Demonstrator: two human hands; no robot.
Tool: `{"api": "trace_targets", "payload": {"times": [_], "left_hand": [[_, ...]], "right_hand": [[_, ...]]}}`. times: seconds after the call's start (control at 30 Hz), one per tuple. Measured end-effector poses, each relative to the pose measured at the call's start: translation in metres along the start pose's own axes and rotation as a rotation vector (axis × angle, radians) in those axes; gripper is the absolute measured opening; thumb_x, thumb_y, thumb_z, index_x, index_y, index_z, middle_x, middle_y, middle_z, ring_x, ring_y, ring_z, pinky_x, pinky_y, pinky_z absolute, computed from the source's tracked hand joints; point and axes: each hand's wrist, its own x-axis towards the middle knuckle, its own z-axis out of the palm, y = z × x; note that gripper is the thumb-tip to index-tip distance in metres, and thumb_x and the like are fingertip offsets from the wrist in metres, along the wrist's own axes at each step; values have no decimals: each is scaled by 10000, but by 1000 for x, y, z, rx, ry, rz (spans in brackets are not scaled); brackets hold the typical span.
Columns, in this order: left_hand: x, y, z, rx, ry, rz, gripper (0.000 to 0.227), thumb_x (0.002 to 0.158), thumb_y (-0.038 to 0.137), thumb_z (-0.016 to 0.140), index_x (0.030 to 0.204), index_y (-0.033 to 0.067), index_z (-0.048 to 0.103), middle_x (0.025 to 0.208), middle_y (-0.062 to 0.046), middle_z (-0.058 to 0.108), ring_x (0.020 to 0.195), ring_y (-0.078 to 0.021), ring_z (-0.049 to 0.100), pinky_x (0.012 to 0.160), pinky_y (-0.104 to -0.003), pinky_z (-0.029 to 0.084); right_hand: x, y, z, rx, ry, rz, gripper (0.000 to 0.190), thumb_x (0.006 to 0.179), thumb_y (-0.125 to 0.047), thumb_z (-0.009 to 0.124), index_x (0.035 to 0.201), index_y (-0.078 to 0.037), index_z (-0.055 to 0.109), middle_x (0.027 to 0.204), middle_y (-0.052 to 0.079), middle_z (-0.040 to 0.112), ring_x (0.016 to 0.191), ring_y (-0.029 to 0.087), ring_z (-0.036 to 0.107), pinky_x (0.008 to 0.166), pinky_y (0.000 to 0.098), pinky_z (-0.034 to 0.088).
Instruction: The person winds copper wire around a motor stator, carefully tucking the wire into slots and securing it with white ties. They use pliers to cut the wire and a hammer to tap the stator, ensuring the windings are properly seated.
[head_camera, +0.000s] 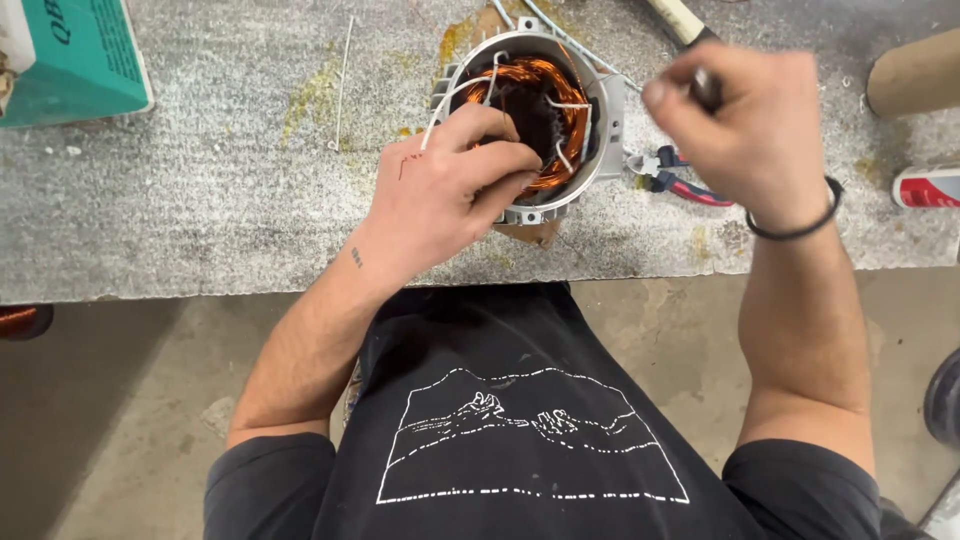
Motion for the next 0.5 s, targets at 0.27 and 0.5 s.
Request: {"api": "trace_targets", "payload": {"times": [0.27, 0.5], "left_hand": [[2, -3, -5, -45, -47, -12, 162, 927, 143, 788, 1087, 155, 762, 1153, -14, 682, 958, -210, 719, 762, -320, 580], [10, -4, -13, -118, -154, -29, 224, 863, 107, 791, 1083, 119, 755, 1188, -55, 680, 1042, -261, 711, 866, -354, 585]], "right_hand": [[-54, -71, 34, -259, -362, -90, 342, 925, -450, 704, 878, -118, 634, 589, 88, 627, 526, 320, 636, 471, 436, 454], [-31, -70, 51, -461, -110, -231, 455, 1036, -527, 682, 897, -109, 569, 635, 54, 638, 540, 263, 639, 511, 398, 463]]}}
